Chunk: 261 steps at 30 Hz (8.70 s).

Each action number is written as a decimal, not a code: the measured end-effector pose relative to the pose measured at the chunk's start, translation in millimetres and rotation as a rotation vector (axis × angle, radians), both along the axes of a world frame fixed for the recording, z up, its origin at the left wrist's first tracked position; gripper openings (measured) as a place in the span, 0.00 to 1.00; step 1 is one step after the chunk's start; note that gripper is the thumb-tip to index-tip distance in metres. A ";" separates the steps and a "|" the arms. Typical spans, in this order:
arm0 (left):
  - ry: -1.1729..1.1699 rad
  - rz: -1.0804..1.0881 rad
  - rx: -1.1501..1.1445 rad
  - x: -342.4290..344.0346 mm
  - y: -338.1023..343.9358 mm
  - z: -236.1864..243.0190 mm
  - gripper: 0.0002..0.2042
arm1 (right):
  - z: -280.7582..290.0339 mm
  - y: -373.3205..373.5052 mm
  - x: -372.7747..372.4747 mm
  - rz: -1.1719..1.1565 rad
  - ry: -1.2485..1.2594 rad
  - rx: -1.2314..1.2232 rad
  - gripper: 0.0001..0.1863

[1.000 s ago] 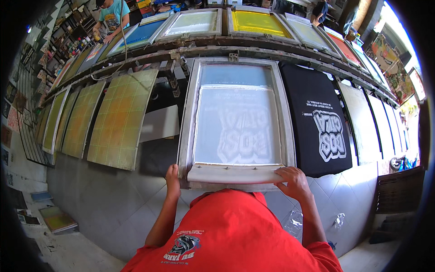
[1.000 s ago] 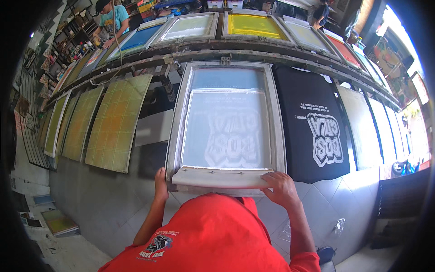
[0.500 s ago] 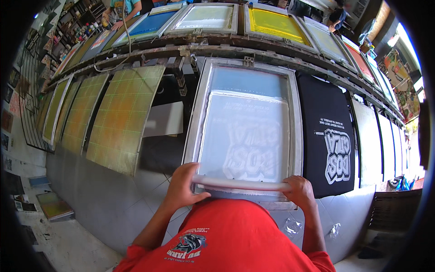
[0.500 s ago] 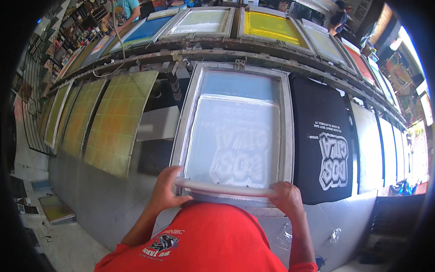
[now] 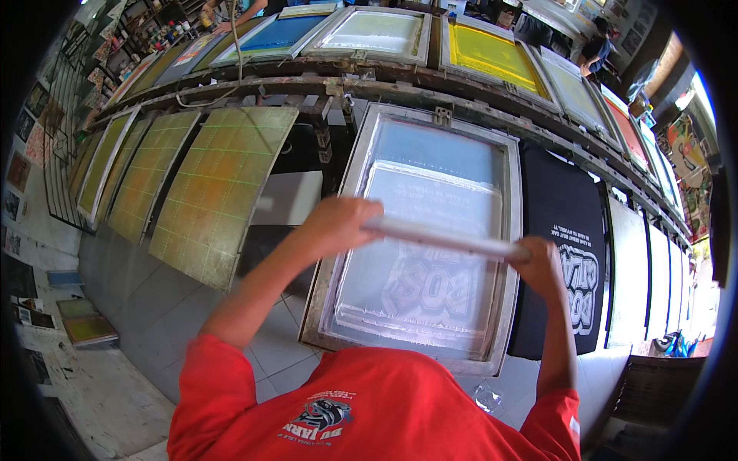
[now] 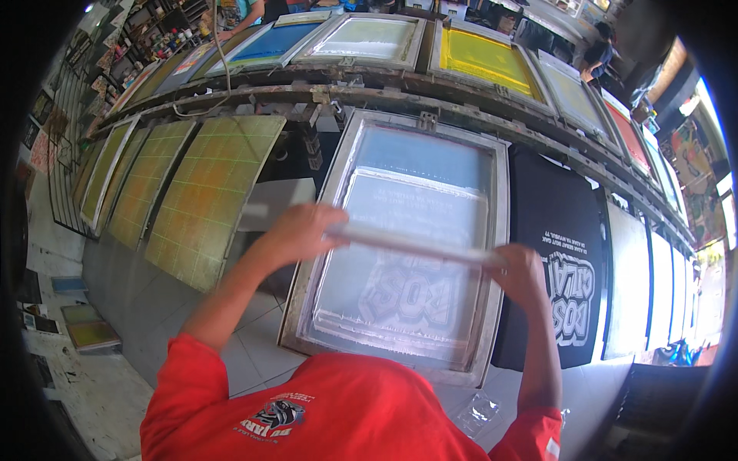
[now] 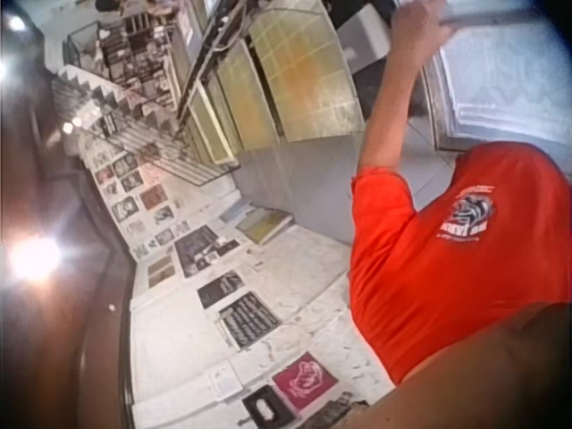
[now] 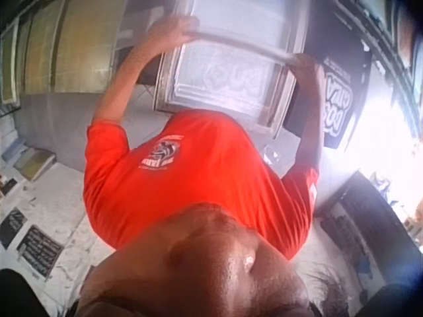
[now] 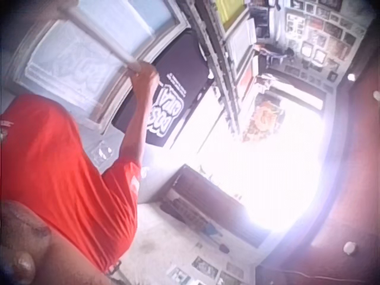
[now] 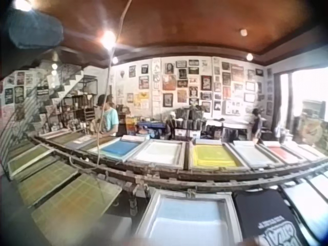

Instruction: The person uses a heat gun to dry white ink on a black t-shirt. They then use a squeegee to pull white ink through a screen printing frame onto the t-shirt, repeating the motion to ensure even coverage.

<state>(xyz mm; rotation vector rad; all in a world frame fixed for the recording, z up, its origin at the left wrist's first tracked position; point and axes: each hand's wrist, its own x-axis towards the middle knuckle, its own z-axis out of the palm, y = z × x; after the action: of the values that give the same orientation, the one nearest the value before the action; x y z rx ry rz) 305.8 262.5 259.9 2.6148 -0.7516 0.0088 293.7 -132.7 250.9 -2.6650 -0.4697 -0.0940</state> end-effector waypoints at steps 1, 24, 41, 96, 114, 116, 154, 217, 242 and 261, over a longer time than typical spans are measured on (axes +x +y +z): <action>0.047 0.013 0.017 28.7 -1.8 0.3 0.15 | -2.6 -1.1 21.8 -0.022 -0.037 -0.038 0.16; 0.063 0.178 0.018 171.2 1.0 -80.6 0.19 | -67.9 16.3 253.4 0.114 0.012 -0.153 0.16; 0.092 0.541 0.037 -93.4 -36.9 -76.2 0.15 | -75.0 68.9 172.9 0.606 -0.037 -0.035 0.15; 0.206 0.094 0.133 -134.9 6.4 -70.7 0.18 | -60.7 23.5 -121.2 0.060 0.048 -0.075 0.08; 0.020 -0.008 0.059 181.3 -25.2 -88.8 0.15 | -68.8 7.2 149.6 -0.094 0.005 -0.263 0.18; 0.053 -0.011 0.118 176.4 -29.1 -88.6 0.16 | -78.7 2.8 146.3 -0.055 -0.009 -0.242 0.20; 0.328 -0.014 0.215 -148.7 0.7 -66.7 0.14 | -44.1 44.4 -170.5 -0.062 0.348 -0.220 0.14; 0.163 -0.051 0.161 164.9 -18.5 -67.5 0.16 | -45.6 14.1 145.9 -0.003 0.287 -0.243 0.17; -0.016 0.000 0.064 -189.1 -5.3 -111.6 0.24 | -93.9 44.0 -200.1 -0.087 -0.071 -0.131 0.22; -0.105 -0.029 0.142 12.9 -18.3 -124.1 0.29 | -112.3 24.1 -2.7 -0.009 -0.191 -0.217 0.23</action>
<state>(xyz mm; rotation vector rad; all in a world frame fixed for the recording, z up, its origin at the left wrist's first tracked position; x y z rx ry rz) 318.7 244.2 135.8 2.7551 -0.8557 0.0874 291.0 -108.6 138.6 -2.8854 -0.5565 -0.3190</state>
